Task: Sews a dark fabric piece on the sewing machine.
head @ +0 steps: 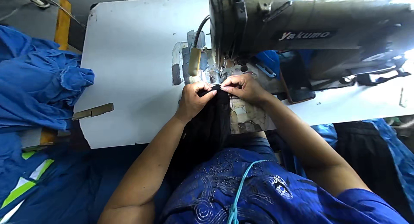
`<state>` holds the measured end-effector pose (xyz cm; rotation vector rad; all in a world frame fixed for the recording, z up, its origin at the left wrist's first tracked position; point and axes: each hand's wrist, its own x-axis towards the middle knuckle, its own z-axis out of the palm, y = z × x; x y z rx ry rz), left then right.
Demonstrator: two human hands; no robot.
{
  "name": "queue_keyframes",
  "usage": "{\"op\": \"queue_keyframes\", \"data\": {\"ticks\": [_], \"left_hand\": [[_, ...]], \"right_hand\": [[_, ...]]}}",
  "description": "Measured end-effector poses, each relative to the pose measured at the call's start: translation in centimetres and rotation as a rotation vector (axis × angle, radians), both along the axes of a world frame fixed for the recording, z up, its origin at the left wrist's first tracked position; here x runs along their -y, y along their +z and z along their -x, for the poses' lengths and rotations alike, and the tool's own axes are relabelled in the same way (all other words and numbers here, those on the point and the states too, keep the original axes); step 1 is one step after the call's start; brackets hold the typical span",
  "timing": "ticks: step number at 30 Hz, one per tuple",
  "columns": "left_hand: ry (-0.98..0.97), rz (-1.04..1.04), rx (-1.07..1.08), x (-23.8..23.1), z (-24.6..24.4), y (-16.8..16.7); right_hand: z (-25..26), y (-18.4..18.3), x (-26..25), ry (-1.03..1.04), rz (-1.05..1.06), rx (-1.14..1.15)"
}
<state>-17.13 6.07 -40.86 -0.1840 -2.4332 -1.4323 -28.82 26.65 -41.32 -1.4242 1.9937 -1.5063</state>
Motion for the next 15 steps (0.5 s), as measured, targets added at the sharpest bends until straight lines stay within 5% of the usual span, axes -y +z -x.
{"op": "queue_keyframes", "data": {"ticks": [15], "left_hand": [[-0.004, -0.101, 0.105, -0.1, 0.7, 0.7]], "right_hand": [[-1.1, 0.4, 0.7, -0.161, -0.044, 0.054]]}}
